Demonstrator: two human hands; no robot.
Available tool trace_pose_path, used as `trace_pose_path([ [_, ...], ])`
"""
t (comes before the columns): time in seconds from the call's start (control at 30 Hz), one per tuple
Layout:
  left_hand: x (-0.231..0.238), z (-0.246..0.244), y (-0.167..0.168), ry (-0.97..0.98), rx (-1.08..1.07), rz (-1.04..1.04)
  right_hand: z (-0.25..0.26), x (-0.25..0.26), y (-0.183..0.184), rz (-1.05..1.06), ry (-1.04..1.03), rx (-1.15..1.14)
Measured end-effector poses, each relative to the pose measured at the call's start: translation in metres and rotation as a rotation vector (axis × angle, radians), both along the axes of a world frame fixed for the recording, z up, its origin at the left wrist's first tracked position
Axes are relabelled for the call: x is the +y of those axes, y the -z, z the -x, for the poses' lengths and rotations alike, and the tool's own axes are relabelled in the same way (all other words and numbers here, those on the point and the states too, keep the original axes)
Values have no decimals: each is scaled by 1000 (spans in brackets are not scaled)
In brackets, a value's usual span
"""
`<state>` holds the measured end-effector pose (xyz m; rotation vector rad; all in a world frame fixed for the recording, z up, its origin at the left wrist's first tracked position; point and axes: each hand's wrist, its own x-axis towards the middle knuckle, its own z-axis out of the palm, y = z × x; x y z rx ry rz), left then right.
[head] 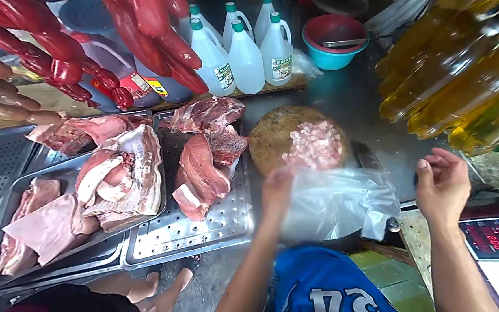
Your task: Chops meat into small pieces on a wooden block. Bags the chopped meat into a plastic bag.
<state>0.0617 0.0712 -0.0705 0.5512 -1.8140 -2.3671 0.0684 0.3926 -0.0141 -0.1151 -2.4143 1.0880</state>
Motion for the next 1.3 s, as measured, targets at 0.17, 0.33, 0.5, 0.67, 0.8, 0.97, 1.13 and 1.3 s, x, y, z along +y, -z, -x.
trace_pose_path([
  [0.17,65,-19,-4,248,-47,-61,-55,-94,18,283,-468,-531],
  [0.33,62,-20,0,822,-77,36,-74,-64,64,1222,-181,-438],
  [0.5,66,1,20,857,-115,653,-92,-22,43,1702,-145,-345],
  [0.67,83,31,-2,980,-125,162,-101,5,47,685,-269,-354],
  [0.8,89,38,-5,1457,37,141,-101,36,88,504,168,-219],
  [0.97,134,97,-35,1351,431,1110,-69,8,61,929,361,37],
  [1.13,182,231,-11,1350,519,1384,22,-53,64,-59,170,-513],
  [1.3,157,291,11,1371,263,1565,115,-97,84,-200,69,-873],
])
